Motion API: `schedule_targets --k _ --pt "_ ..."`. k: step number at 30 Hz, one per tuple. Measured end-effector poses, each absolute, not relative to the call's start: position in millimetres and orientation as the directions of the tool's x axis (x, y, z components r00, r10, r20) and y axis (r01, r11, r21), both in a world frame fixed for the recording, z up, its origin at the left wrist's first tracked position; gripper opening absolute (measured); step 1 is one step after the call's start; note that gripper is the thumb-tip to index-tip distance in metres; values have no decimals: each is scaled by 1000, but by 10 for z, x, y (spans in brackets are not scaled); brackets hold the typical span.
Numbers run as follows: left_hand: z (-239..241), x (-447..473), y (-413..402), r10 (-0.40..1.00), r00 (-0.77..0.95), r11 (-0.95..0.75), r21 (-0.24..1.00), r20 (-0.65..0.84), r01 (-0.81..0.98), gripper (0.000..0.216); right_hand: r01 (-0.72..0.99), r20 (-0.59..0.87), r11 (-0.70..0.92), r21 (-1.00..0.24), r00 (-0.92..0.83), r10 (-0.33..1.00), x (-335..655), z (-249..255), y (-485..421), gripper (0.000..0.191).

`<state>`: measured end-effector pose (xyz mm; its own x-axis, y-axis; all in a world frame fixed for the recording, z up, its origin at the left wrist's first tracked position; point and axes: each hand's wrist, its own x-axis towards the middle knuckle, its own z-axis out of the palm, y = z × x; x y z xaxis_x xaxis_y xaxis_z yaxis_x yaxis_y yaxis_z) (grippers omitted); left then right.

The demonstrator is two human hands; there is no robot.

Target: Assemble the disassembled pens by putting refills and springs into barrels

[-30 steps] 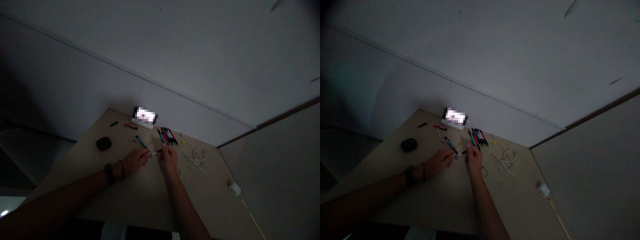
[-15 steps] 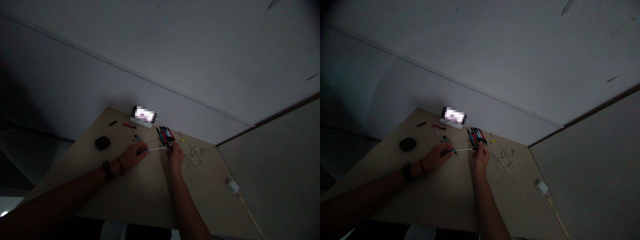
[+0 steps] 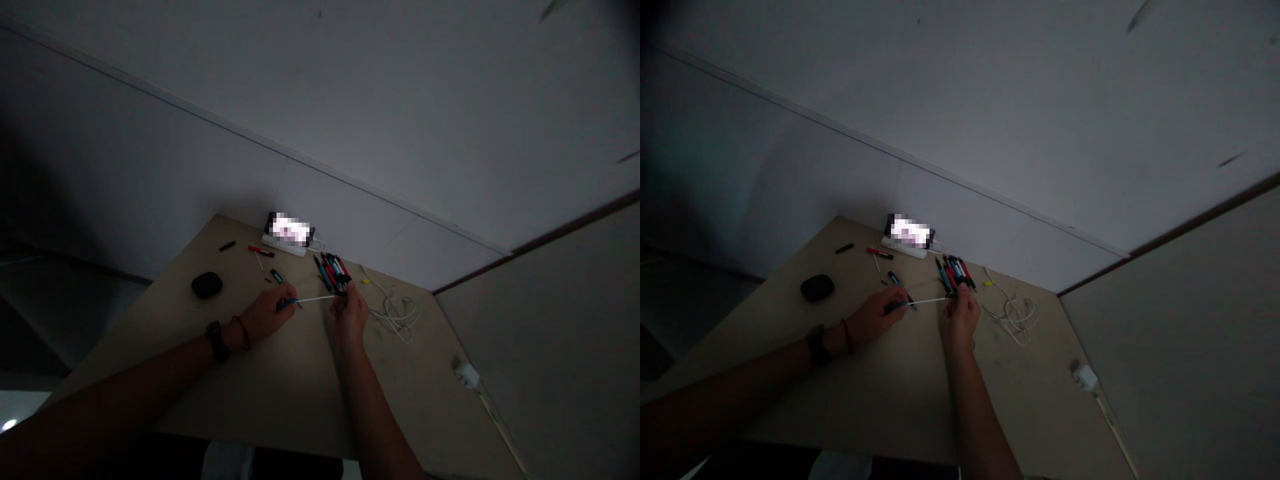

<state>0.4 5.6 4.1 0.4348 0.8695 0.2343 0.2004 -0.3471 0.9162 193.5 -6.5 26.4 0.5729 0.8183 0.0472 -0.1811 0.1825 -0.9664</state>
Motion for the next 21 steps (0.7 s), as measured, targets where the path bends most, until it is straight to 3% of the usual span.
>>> schedule_targets --k 6,12,17,21 --pt "71 6 28 866 444 -311 942 228 123 9 -369 -95 54 -928 374 923 1913 282 -56 55" --pt "69 -3 33 851 462 -287 958 252 7 10 -538 -133 -37 -842 140 981 1989 359 -104 31" --pt "107 -3 17 863 448 -270 963 234 17 11 -512 -144 -63 -857 121 982 1977 369 -115 40" --pt "139 -6 27 894 393 -250 967 215 40 14 -476 -230 -185 -860 38 972 1905 320 -111 50"
